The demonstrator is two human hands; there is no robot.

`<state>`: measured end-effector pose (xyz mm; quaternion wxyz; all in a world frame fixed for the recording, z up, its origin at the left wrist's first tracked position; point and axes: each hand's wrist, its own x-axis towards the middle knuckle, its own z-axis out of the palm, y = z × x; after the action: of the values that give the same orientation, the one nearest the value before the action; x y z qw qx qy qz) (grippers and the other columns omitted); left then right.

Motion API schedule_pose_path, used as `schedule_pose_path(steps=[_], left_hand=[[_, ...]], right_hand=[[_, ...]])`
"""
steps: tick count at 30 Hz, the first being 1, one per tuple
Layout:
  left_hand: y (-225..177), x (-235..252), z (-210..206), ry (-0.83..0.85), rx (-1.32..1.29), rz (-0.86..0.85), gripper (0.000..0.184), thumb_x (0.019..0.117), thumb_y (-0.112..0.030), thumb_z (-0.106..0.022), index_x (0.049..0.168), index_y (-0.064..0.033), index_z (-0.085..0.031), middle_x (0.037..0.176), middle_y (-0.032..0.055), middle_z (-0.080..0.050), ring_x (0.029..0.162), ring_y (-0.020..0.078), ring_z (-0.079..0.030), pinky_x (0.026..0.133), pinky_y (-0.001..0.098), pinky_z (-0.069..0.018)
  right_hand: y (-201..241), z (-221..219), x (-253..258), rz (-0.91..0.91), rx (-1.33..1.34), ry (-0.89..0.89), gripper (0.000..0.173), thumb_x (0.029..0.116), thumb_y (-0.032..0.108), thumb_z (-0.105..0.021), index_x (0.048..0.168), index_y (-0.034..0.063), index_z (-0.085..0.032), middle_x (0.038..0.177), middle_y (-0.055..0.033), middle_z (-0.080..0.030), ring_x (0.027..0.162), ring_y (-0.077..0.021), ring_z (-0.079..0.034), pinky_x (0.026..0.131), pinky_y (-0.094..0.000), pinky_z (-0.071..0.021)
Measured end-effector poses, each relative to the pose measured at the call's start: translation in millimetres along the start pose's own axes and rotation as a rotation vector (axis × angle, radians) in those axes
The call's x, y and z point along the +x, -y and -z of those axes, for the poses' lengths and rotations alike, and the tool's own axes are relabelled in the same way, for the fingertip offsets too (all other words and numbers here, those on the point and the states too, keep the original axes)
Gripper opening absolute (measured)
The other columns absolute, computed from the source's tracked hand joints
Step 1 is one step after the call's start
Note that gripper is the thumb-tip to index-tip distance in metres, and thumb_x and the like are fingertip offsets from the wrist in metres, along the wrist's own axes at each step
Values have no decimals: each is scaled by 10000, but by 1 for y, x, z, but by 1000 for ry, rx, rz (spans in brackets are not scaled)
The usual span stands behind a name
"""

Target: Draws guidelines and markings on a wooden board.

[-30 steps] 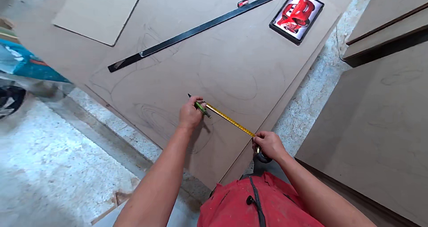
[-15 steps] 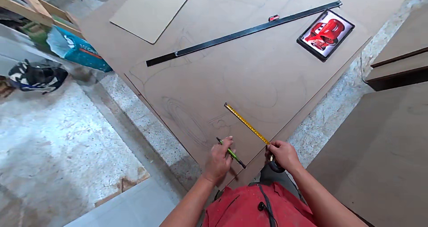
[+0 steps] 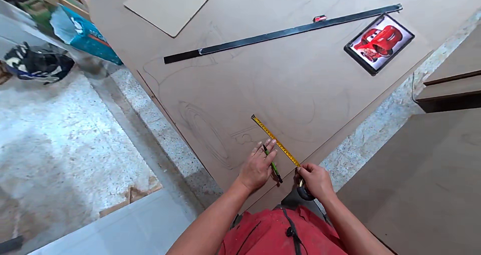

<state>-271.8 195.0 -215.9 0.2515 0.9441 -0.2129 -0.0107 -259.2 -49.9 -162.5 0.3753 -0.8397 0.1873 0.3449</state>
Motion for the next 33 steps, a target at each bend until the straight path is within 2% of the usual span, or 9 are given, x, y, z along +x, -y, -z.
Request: schedule_pose_path(steps=[6, 12, 18, 26, 33], left_hand=[[-1, 2, 2, 10, -38, 15, 423, 1048, -309, -509, 1399, -107, -633, 1628, 47, -423, 1548, 189, -301, 1289, 444, -231], [-2, 3, 2, 0, -43, 25, 404, 1031, -291, -514, 1347, -88, -665, 1620, 62, -435, 1544, 219, -314, 1280, 474, -246], [0, 1, 2, 13, -31, 27, 408, 1037, -310, -505, 1349, -99, -664, 1631, 53, -418, 1552, 205, -294, 1289, 455, -222], [0, 2, 3, -3, -27, 28, 395, 1051, -313, -487, 1322, -97, -677, 1620, 51, -435, 1544, 213, -311, 1285, 445, -231], [0, 1, 3, -14, -55, 34, 429, 1054, -341, -502, 1387, -105, -633, 1631, 34, -419, 1548, 184, -299, 1287, 430, -237]], right_hand=[[-3, 0, 2, -1, -9, -2, 200, 1014, 332, -631, 918, 232, -776, 781, 87, -759, 730, -91, -722, 729, -419, -608], [-5, -1, 2, 0, 15, -15, 189, 1012, 335, -638, 922, 241, -776, 784, 97, -755, 733, -81, -715, 725, -417, -602], [-3, -2, 0, -13, 22, -25, 186, 1013, 334, -640, 937, 232, -776, 780, 95, -757, 720, -80, -715, 713, -409, -603], [-1, -4, 0, -14, 34, -28, 186, 1015, 307, -640, 916, 218, -769, 775, 86, -759, 717, -80, -720, 710, -393, -610], [-2, -5, 1, -8, 48, -30, 186, 1009, 299, -649, 900, 210, -771, 767, 80, -757, 712, -87, -719, 704, -394, -607]])
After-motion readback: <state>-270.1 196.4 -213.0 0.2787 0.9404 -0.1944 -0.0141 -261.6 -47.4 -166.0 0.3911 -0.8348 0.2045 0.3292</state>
